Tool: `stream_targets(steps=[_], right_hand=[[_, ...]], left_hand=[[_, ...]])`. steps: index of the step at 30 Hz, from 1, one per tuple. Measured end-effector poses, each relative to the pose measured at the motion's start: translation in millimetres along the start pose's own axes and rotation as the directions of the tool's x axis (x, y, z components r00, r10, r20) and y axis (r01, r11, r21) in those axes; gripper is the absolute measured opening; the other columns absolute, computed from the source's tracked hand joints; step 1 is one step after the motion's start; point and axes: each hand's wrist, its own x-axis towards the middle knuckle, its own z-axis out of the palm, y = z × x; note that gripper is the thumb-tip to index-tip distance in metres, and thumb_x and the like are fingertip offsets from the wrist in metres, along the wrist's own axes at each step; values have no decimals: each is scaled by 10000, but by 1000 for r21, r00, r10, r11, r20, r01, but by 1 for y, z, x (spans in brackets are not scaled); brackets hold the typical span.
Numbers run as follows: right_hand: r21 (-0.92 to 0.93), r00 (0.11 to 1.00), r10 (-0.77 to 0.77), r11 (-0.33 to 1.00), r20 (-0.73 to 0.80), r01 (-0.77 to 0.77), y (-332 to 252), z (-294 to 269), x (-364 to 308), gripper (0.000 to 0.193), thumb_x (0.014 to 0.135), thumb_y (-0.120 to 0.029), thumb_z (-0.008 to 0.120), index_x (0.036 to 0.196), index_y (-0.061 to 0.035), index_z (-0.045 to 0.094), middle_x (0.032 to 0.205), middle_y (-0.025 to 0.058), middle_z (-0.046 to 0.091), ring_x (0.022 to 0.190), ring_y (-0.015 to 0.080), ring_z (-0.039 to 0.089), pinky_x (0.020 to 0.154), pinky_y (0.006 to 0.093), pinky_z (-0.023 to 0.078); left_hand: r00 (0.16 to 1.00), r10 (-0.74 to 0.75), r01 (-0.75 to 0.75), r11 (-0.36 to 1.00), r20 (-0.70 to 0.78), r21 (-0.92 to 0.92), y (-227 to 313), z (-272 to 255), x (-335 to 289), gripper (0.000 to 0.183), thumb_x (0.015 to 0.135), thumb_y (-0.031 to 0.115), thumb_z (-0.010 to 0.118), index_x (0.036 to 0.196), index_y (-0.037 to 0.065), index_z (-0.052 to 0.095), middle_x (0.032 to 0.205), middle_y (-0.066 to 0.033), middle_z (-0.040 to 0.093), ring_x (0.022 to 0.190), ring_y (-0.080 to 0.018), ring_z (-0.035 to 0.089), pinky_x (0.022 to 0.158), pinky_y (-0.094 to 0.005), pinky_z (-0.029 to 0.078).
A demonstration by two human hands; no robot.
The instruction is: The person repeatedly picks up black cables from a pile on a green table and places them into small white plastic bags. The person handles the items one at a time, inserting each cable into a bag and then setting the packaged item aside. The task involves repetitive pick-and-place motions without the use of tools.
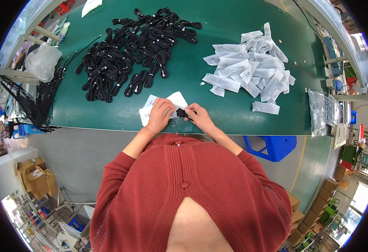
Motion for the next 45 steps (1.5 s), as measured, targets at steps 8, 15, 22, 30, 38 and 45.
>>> stream_targets(steps=[8, 15, 22, 30, 38, 45], right_hand=[[45, 934, -358, 933, 2, 358, -16, 6, -4, 350, 957, -102, 596, 1288, -14, 521, 1170, 73, 493, 745, 71, 546, 652, 211, 460], [-184, 735, -672, 737, -95, 650, -61, 8, 0, 547, 820, 6, 709, 1325, -38, 504, 1241, 93, 464, 760, 86, 558, 646, 219, 464], [-343, 645, -764, 597, 32, 725, -94, 10, -3, 444, 796, 31, 710, 1222, -44, 610, 1002, 78, 604, 715, 106, 568, 611, 235, 474], [-454, 549, -835, 476, 35, 754, -85, 18, 3, 213, 806, 8, 693, 1009, -49, 661, 941, 101, 592, 726, 226, 603, 617, 300, 496], [-550, 611, -785, 557, -104, 622, -101, 5, -2, 77, 876, -88, 621, 873, -52, 554, 942, 136, 527, 828, 330, 579, 709, 408, 492], [-787, 253, -821, 567, -513, 245, -133, -104, -8, 88, 912, -56, 580, 989, -17, 598, 915, 95, 542, 792, 239, 531, 748, 388, 446]], left_hand=[[990, -95, 86, 992, -106, -91, 16, -6, 15, 96, 804, 27, 676, 859, 45, 600, 1003, -95, 618, 991, -285, 543, 859, -367, 442], [950, -312, 237, 680, 19, -694, 30, -13, 44, 47, 939, 74, 599, 950, 28, 594, 1206, -47, 510, 1063, -93, 516, 925, -265, 437], [922, -364, 237, 264, 132, -935, 22, -11, 59, 104, 979, 117, 551, 991, 18, 581, 1178, -61, 568, 1103, -166, 563, 963, -331, 458], [855, -384, 361, -43, 349, -932, 24, -15, 58, 220, 966, 150, 576, 1108, -17, 593, 1097, -102, 638, 1062, -199, 614, 969, -350, 494], [820, -382, 433, -72, 426, -898, 30, -17, 60, 198, 973, 176, 579, 1042, -8, 603, 1056, -65, 644, 963, -159, 623, 895, -305, 501], [895, -446, 444, 883, 25, -152, -23, -3, 7, 176, 834, 73, 721, 981, 46, 629, 924, -67, 603, 830, -149, 591, 701, -306, 494]])
